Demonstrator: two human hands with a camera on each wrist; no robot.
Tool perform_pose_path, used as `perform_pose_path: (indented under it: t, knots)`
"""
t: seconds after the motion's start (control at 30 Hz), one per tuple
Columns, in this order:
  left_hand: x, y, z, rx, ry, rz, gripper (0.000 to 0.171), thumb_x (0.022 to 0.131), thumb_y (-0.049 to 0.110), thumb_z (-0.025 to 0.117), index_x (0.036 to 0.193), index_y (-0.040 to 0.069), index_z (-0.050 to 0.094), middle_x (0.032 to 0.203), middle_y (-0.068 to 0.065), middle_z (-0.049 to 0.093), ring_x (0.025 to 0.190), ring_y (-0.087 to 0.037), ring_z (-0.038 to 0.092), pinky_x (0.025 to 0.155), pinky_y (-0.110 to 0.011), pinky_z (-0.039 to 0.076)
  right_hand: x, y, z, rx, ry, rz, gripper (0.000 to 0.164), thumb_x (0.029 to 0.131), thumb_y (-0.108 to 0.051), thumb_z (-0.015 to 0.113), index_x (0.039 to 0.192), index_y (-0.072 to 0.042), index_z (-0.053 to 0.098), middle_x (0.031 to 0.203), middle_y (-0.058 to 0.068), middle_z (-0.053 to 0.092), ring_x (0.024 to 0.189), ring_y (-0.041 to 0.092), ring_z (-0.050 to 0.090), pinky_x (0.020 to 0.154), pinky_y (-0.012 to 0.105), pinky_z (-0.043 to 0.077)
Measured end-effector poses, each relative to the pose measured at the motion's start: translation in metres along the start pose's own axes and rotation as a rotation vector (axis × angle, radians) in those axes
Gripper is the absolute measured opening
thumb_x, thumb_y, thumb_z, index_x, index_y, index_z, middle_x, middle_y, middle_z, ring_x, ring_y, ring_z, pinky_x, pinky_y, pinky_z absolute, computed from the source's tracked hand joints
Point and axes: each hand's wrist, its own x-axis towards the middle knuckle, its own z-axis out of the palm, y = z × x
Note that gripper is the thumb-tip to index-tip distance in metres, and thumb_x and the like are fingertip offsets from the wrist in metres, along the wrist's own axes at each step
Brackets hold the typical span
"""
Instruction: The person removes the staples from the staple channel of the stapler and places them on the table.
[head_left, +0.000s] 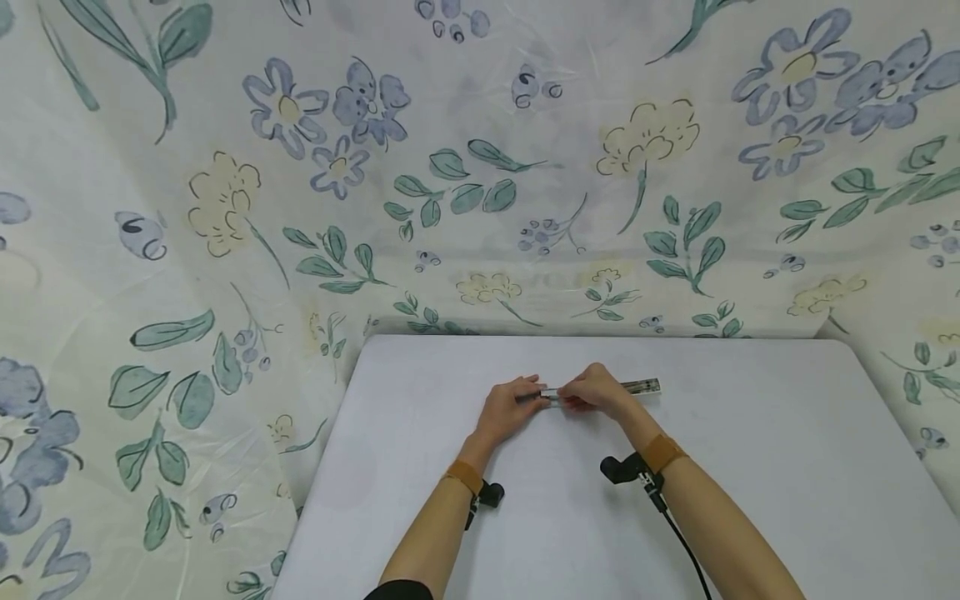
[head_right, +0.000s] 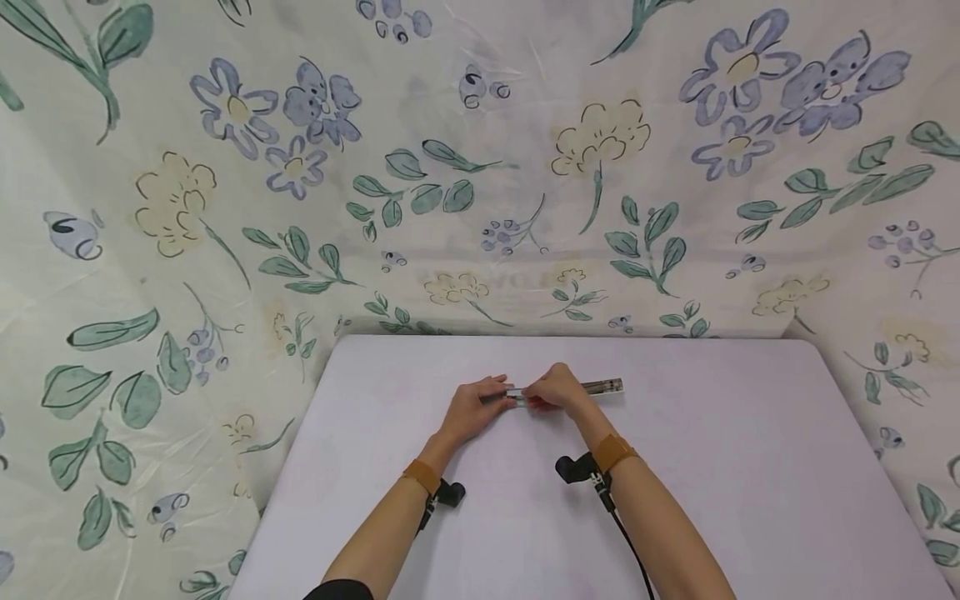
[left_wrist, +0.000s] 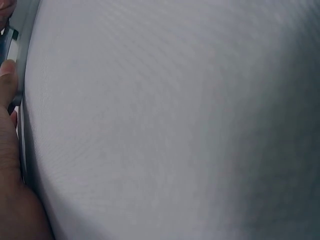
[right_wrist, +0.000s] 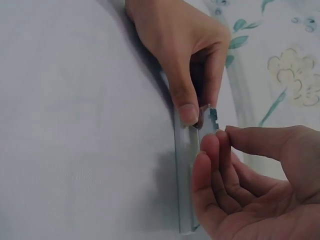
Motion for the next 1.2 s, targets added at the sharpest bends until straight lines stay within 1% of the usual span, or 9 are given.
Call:
perform_pose_path:
  t: [0.17,0.3,0.43,0.53,0.7,0.87,0.97,1.1,1.2]
  knots:
    - [-0.001,0.001,0.001,-0.003,-0.006,-0.011,0.030,0.094,0.018,0.086,0.122,0.006,0.082,0.136,-0.014,0.077,0.135,-0.034,0.071,0.123,-0.048,0.053,-0.003,-0.002,0.004,-0.023,0.038,-0.037,0.028,0.100,-0.011,0.074,0.111,0.014,0.077,0.074,0.003,0.075,0.063,0.006,0.067,0.059,0.017,0.061]
    - [-0.001,0.001,0.002,0.009,-0.002,0.016,0.030,0.094,0.017,0.085,0.121,0.006,0.082,0.134,-0.015,0.077,0.133,-0.034,0.073,0.122,-0.049,0.054,-0.001,-0.003,0.008,-0.056,0.078,-0.062,0.029,0.100,-0.013,0.073,0.110,0.013,0.078,0.073,0.003,0.075,0.061,0.005,0.066,0.058,0.016,0.060]
    - [0.001,0.000,0.004,0.025,0.006,0.036,0.030,0.094,0.018,0.086,0.121,0.006,0.082,0.133,-0.014,0.078,0.132,-0.033,0.074,0.121,-0.049,0.055,0.001,-0.003,0.010,-0.066,0.111,-0.065,0.029,0.100,-0.013,0.071,0.108,0.013,0.078,0.071,0.002,0.072,0.061,0.006,0.065,0.058,0.017,0.059]
    - [0.002,-0.001,0.004,0.020,0.005,0.025,0.031,0.093,0.019,0.087,0.121,0.006,0.082,0.134,-0.013,0.078,0.133,-0.032,0.073,0.122,-0.047,0.054,0.000,-0.003,0.009,-0.064,0.121,-0.067,0.029,0.098,-0.013,0.069,0.105,0.013,0.078,0.068,0.001,0.070,0.060,0.006,0.064,0.057,0.017,0.059]
    - [0.002,0.000,0.004,0.008,-0.003,-0.007,0.031,0.094,0.019,0.086,0.122,0.006,0.082,0.137,-0.014,0.076,0.135,-0.034,0.071,0.123,-0.047,0.054,-0.002,-0.004,0.000,-0.048,0.108,-0.073,0.028,0.097,-0.014,0.068,0.100,0.012,0.078,0.066,-0.002,0.068,0.059,0.006,0.064,0.057,0.016,0.059]
    - [0.001,0.001,0.003,0.024,-0.009,-0.015,0.031,0.094,0.020,0.086,0.122,0.008,0.082,0.138,-0.013,0.076,0.136,-0.035,0.071,0.123,-0.048,0.054,-0.010,-0.005,-0.014,-0.011,0.086,-0.036,0.029,0.100,-0.016,0.070,0.106,0.011,0.077,0.073,-0.001,0.070,0.065,0.006,0.065,0.064,0.017,0.062]
    - [0.000,0.002,0.002,0.027,-0.007,-0.019,0.031,0.094,0.020,0.086,0.122,0.008,0.082,0.138,-0.012,0.076,0.136,-0.034,0.071,0.123,-0.047,0.054,-0.019,-0.003,-0.022,-0.018,0.064,-0.019,0.031,0.100,-0.018,0.070,0.109,0.011,0.077,0.076,0.000,0.072,0.067,0.007,0.066,0.068,0.020,0.063]
    - [0.000,0.001,0.001,0.025,-0.006,-0.032,0.033,0.093,0.021,0.086,0.123,0.009,0.082,0.139,-0.011,0.076,0.137,-0.032,0.070,0.124,-0.045,0.052,-0.033,0.006,-0.027,-0.041,0.026,-0.026,0.032,0.101,-0.019,0.070,0.111,0.010,0.077,0.078,0.002,0.073,0.071,0.010,0.067,0.071,0.022,0.065]
    - [-0.001,0.001,0.001,0.034,-0.004,-0.024,0.033,0.094,0.021,0.086,0.123,0.007,0.081,0.138,-0.011,0.076,0.137,-0.033,0.070,0.124,-0.046,0.053,-0.044,0.020,-0.029,-0.055,-0.003,-0.044,0.030,0.101,-0.018,0.071,0.107,0.010,0.077,0.078,0.002,0.072,0.071,0.011,0.068,0.069,0.021,0.065]
